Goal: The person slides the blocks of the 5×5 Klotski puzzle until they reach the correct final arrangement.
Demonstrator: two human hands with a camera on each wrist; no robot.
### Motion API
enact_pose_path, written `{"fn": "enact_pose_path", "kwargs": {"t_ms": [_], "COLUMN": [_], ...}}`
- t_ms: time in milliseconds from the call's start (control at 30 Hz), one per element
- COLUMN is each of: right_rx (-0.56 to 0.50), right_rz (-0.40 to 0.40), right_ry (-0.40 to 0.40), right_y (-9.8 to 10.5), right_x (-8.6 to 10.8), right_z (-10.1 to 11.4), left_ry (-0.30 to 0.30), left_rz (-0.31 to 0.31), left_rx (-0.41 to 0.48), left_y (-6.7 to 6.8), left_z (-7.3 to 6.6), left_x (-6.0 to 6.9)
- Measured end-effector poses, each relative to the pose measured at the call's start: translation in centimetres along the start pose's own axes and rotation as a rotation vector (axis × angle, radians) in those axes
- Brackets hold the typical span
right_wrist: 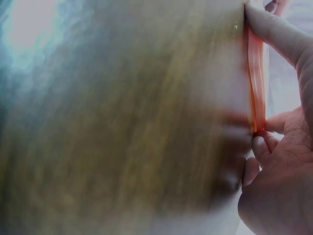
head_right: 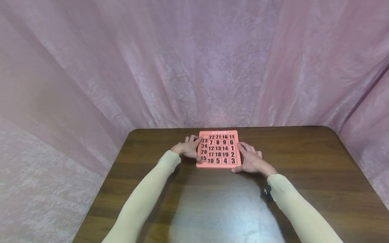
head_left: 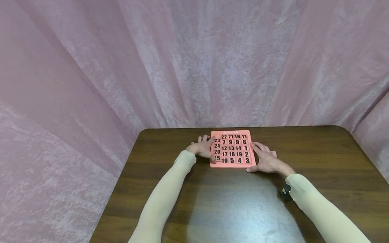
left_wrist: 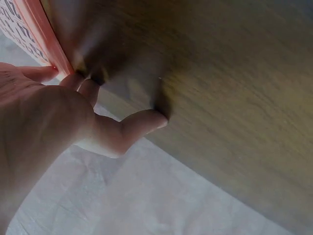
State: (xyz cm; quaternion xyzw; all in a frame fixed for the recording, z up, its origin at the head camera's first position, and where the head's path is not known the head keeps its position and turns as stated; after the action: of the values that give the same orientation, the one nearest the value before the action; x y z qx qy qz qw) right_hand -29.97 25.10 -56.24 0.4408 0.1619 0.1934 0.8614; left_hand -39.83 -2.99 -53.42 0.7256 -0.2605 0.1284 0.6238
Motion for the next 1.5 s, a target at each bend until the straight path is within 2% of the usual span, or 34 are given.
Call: {"fn": "enact_pose_path", "kwargs": {"t_ms": [167, 333, 500, 567, 800, 1067, 1167, 1333, 1500], "right_rx": [-0.005, -0.066, -0.167, -0.176, -0.052, 0.089, 0.08, 0.004, -0.034], "right_rz": [0.006, -0.002, 0.001, 0.006, -0.006, -0.01, -0.012, -0.014, 0.066], "right_ry": [0.01, -0.002, -0.044, -0.05, -0.055, -0.099, -0.106, -0.118, -0.16], "right_y": [-0.3, -0.5, -0.4, -0.3, -0.1, -0.1, 0.1, 0.7, 1.3], "right_x": [0.0, 0.0, -0.1, -0.1, -0.5, -0.9, -0.9, -1.4, -3.0], "right_z": [-0.5, -1.2, -1.5, -1.5, -1.4, -0.2, 0.1, -0.3, -1.1], "left_ry": [0.003, -0.017, -0.043, -0.044, -0.041, -0.047, -0.047, -0.044, -0.048], "left_rz": [-0.009, -0.001, 0.011, 0.012, 0.004, 0.003, 0.0, -0.004, -0.002], "left_rx": [0.03, 0.05, -0.006, -0.019, -0.013, -0.03, -0.029, -0.033, -0.029], "left_y": [-0.2, -0.3, -0.1, 0.0, 0.4, 0.1, 0.0, 0.0, 0.0], "left_z": [0.4, 0.6, 0.9, 0.9, 0.6, 0.5, 0.5, 0.4, 0.4], "left_x": [-0.2, -0.3, -0.2, -0.1, 0.2, 0.2, 0.2, 0.2, 0.3]}}
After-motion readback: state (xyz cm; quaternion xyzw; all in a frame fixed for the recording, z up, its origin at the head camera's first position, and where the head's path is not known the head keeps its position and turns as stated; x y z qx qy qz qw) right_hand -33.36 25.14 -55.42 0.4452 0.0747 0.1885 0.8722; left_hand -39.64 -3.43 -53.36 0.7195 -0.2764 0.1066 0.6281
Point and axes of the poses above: each hand's wrist, its own x-axis away from the middle knuckle, its own y-axis out of the back of the hand, z = x × y, the point moved 4 cm from there along -x, towards the middle knuckle, and after that the axes turned 15 degrees about y, right-handed, at the moved point
